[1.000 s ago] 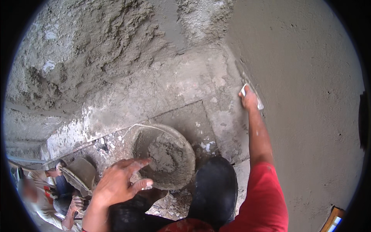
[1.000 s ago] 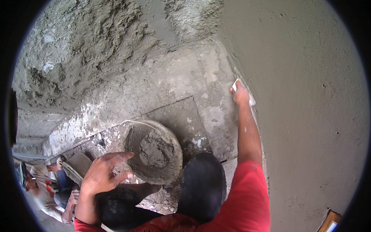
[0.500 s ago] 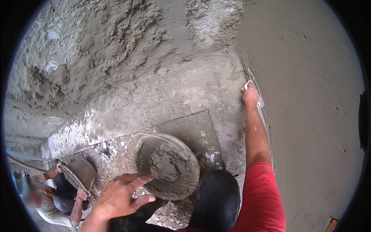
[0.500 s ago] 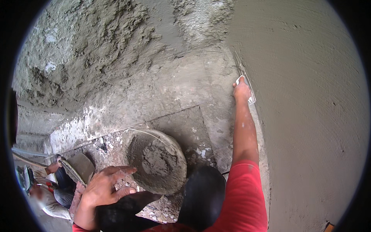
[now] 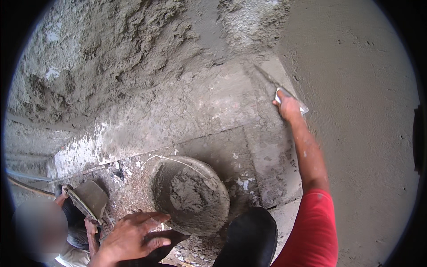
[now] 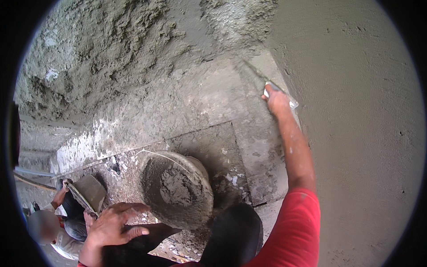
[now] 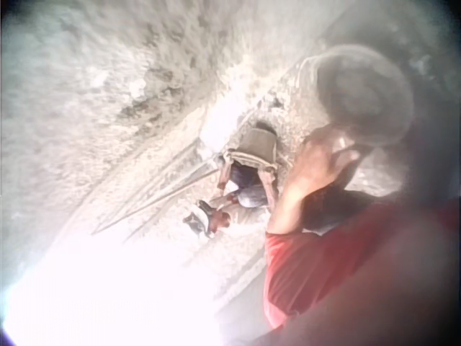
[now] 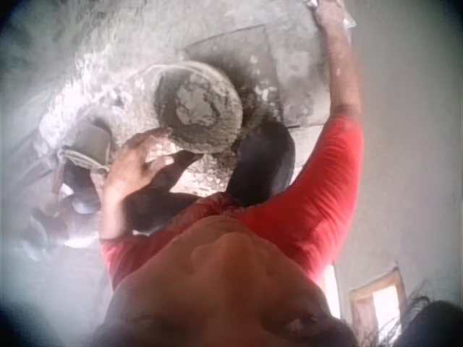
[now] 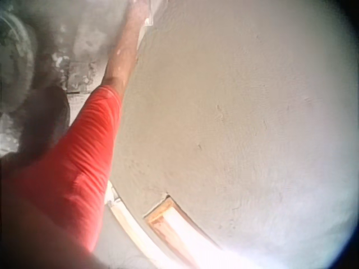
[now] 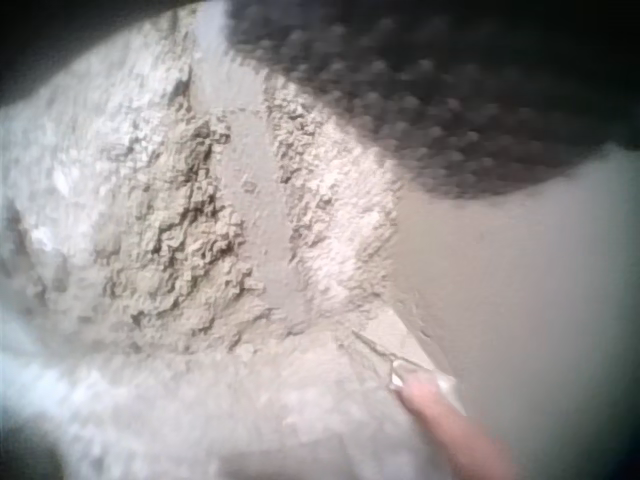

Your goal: The person applies plaster around a window frame and on a rough wall using a brush and a trowel, dipping the tools into buckets of wet plaster.

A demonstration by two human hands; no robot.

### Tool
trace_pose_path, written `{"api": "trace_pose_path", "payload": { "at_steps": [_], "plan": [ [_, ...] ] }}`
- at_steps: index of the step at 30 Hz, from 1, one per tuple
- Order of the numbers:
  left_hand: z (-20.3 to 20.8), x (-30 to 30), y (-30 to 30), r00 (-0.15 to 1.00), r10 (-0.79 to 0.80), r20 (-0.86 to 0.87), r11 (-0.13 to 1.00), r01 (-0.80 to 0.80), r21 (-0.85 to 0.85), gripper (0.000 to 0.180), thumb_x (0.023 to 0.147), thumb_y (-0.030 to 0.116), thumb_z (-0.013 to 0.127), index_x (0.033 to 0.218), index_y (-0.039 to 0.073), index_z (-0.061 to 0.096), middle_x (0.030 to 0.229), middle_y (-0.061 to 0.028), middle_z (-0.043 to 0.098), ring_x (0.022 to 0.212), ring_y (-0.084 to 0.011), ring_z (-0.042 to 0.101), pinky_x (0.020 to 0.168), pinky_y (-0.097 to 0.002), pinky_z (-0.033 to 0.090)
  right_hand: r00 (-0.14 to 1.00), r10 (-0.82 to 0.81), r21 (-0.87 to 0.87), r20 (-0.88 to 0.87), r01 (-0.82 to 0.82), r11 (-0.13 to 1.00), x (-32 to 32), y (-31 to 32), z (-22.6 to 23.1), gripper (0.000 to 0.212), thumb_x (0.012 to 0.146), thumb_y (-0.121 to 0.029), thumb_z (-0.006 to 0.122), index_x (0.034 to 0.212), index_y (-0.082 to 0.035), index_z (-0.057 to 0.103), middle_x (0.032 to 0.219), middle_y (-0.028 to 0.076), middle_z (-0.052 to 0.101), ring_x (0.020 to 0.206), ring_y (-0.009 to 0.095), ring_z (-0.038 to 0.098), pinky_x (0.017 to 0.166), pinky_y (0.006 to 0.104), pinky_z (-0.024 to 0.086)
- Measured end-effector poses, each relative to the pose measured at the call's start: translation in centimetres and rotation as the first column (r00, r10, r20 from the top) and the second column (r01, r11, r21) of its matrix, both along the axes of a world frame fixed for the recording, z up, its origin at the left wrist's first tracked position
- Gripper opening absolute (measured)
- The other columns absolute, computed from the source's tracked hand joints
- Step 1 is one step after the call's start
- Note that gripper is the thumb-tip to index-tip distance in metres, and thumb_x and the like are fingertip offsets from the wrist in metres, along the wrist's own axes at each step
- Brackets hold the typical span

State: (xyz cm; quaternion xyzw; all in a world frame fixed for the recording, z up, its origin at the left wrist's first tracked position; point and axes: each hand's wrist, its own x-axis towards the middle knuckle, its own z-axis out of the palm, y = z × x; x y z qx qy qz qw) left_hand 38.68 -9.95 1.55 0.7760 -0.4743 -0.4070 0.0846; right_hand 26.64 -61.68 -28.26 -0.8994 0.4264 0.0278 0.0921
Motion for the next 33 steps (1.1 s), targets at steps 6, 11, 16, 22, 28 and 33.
{"api": "trace_pose_path", "payload": {
  "at_steps": [6, 11, 16, 22, 28, 33],
  "plan": [
    [0.2, -0.1, -0.3, 0.997, 0.043, 0.068, 0.998, -0.046, 0.035, 0.055, 0.086, 0.05, 0.07, 0.125, 0.011, 0.064, 0.116, -0.0158, 0.068, 0.1, -0.0383, 0.068, 0.085, -0.0449, 0.056, 0.918, -0.324, 0.041, 0.227, 0.324, 0.945, 3.1, -2.9, 0.2, 0.037, 0.094, -0.04, 0.06, 0.119, -0.014, 0.054, 0.103, 0.023, 0.069, 0.1, 0.045, 0.065, 0.085, 0.0554, 0.049],
    [-0.2, -1.1, 1.2, 0.999, 0.007, 0.046, 1.0, -0.007, 0.01, 0.055, 0.087, 0.049, 0.069, 0.126, 0.011, 0.064, 0.117, -0.0168, 0.068, 0.1, -0.0379, 0.067, 0.086, -0.0442, 0.055, 0.991, -0.014, -0.03, 0.134, 0.019, 0.999, 5.7, -5.2, -0.9, 0.036, 0.094, -0.038, 0.06, 0.12, -0.014, 0.054, 0.105, 0.023, 0.069, 0.101, 0.044, 0.065, 0.084, 0.0542, 0.05],
    [1.2, -1.9, 0.5, 0.999, -0.017, 0.04, 1.0, 0.017, 0.001, 0.055, 0.084, 0.043, 0.074, 0.126, 0.009, 0.063, 0.119, -0.0155, 0.067, 0.108, -0.0366, 0.065, 0.092, -0.0428, 0.053, 0.993, 0.072, -0.02, -0.088, -0.074, 0.997, -0.4, 2.6, 4.0, 0.038, 0.095, -0.039, 0.059, 0.12, -0.011, 0.052, 0.102, 0.025, 0.069, 0.098, 0.043, 0.066, 0.081, 0.0539, 0.051],
    [1.9, -2.1, -0.5, 1.0, -0.016, 0.027, 0.999, 0.017, -0.037, 0.053, 0.085, 0.041, 0.074, 0.125, 0.008, 0.064, 0.125, -0.0141, 0.066, 0.111, -0.0365, 0.064, 0.095, -0.0433, 0.051, 0.793, -0.298, 0.147, 0.532, 0.259, 0.954, -17.6, 16.8, 5.1, 0.042, 0.093, -0.04, 0.061, 0.108, -0.002, 0.06, 0.092, 0.028, 0.066, 0.088, 0.048, 0.064, 0.073, 0.0501, 0.051],
    [1.9, -1.1, -1.3, 0.996, 0.052, 0.074, 0.993, -0.043, -0.107, 0.055, 0.087, 0.044, 0.071, 0.127, 0.007, 0.063, 0.124, -0.0185, 0.065, 0.113, -0.0401, 0.062, 0.097, -0.0453, 0.05, 0.779, -0.551, 0.223, 0.3, 0.505, 0.834, -37.0, 29.8, 6.1, 0.043, 0.093, -0.041, 0.063, 0.091, 0.002, 0.063, 0.069, 0.02, 0.063, 0.061, 0.031, 0.062, 0.058, 0.0425, 0.047],
    [2.4, -1.5, -2.0, 0.994, 0.025, 0.103, 0.992, -0.012, -0.128, 0.054, 0.088, 0.043, 0.07, 0.127, 0.007, 0.063, 0.123, -0.0183, 0.066, 0.112, -0.0406, 0.062, 0.096, -0.0446, 0.05, 0.807, -0.585, 0.357, 0.078, 0.525, 0.773, -36.5, 27.1, 2.6, 0.05, 0.093, -0.046, 0.061, 0.097, 0.003, 0.064, 0.078, 0.028, 0.066, 0.075, 0.043, 0.067, 0.063, 0.0491, 0.05]
  ]
}}
